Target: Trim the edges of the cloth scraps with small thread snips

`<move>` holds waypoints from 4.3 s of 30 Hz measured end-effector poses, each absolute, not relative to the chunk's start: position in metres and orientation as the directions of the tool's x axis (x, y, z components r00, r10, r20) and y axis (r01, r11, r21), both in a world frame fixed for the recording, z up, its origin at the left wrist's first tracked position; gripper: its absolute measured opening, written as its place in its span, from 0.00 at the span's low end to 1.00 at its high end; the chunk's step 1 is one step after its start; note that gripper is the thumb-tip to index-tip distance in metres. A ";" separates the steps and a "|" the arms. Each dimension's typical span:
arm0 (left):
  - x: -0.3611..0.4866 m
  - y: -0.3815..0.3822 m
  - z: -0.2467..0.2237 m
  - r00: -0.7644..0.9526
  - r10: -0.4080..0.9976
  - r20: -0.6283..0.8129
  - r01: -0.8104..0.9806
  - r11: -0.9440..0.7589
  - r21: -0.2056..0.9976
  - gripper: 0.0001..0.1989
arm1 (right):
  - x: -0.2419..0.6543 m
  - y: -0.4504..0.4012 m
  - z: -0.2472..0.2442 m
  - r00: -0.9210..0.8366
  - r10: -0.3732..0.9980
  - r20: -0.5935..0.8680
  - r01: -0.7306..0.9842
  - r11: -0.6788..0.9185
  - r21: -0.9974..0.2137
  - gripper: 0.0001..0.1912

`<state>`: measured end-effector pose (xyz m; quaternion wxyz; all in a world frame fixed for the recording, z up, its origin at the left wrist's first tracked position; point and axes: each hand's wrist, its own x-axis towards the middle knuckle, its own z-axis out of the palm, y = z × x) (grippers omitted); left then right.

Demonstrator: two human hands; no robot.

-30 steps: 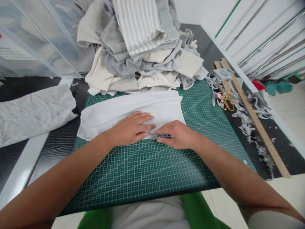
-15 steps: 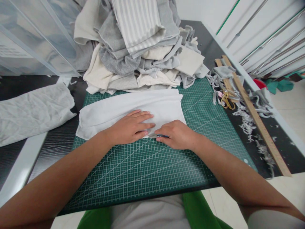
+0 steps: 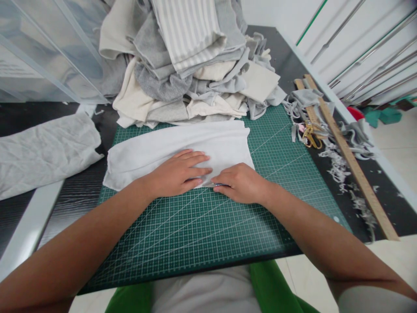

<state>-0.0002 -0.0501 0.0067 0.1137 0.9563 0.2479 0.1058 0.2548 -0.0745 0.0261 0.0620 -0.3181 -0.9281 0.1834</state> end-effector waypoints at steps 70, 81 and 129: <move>0.007 -0.042 0.002 0.841 0.504 0.197 0.429 -0.842 0.326 0.18 | 0.260 -0.068 0.029 -0.766 0.642 -0.017 0.579 0.679 -0.451 0.10; 0.007 -0.042 0.002 0.837 0.501 0.221 0.415 -0.843 0.341 0.18 | 0.262 -0.068 0.028 -0.761 0.649 0.001 0.552 0.647 -0.525 0.10; 0.008 -0.040 0.002 0.827 0.517 0.220 0.419 -0.829 0.371 0.17 | 0.255 -0.073 0.030 -0.733 0.680 -0.021 0.611 0.645 -0.459 0.09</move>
